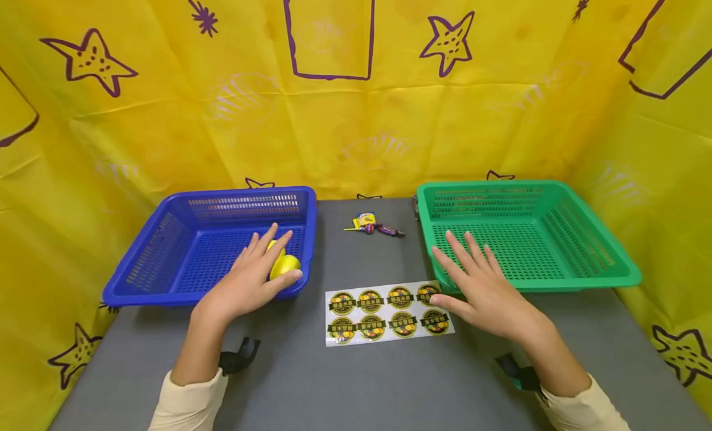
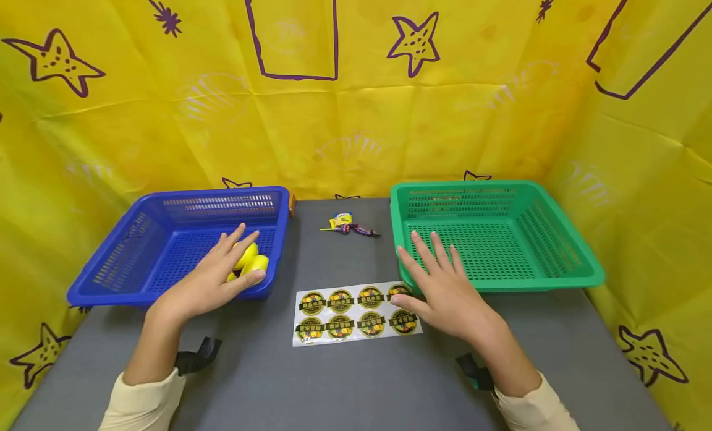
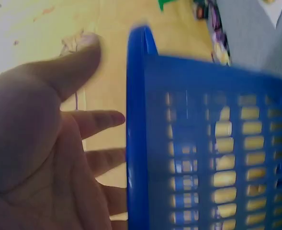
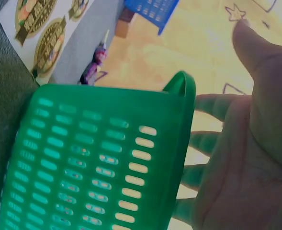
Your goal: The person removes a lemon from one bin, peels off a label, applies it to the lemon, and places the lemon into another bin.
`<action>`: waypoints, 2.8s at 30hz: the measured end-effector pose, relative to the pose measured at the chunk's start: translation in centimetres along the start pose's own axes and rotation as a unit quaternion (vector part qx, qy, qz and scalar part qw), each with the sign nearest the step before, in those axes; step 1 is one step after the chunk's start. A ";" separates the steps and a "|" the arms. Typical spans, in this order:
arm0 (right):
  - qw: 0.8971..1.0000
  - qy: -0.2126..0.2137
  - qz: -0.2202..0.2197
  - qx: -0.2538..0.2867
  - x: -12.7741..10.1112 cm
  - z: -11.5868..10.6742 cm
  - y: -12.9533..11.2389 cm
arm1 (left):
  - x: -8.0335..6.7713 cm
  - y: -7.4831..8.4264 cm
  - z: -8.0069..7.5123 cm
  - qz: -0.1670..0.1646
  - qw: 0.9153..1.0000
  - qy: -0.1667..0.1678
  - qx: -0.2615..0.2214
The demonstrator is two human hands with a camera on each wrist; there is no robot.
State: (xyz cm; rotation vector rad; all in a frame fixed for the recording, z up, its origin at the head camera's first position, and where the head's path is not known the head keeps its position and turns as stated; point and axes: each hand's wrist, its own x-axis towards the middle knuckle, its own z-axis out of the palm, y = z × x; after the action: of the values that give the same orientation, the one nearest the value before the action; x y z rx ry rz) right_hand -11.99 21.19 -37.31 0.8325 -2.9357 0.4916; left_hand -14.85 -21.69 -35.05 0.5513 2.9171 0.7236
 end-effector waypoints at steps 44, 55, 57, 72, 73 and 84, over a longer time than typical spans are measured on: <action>0.989 -0.094 -0.116 0.006 1.0 5.4 -4.2 | 3.1 -3.9 -3.3 -0.012 1.000 -0.015 -0.009; 0.985 -0.156 -0.072 0.034 1.2 6.5 -1.5 | 5.3 1.7 -2.1 0.076 0.995 0.002 -0.064; 0.984 -0.159 -0.073 0.037 1.2 6.5 -1.3 | 6.0 3.4 -0.8 0.078 0.995 -0.001 -0.058; 0.984 -0.162 -0.070 0.038 1.5 6.2 -1.4 | 11.7 7.0 10.1 -0.015 0.999 -0.039 -0.025; 0.984 -0.162 -0.068 0.036 1.5 6.2 -1.5 | 11.9 6.9 10.3 -0.019 0.999 -0.038 -0.023; 0.988 -0.139 -0.067 0.002 1.5 6.8 -1.8 | 12.4 6.5 11.0 -0.025 1.000 -0.015 0.000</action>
State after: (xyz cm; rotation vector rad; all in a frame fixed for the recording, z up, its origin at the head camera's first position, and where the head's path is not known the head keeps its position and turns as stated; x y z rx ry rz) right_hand -12.05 16.82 -43.05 1.1787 -3.0933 0.4006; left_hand -22.50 -7.05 -41.70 0.4832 2.8928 0.7028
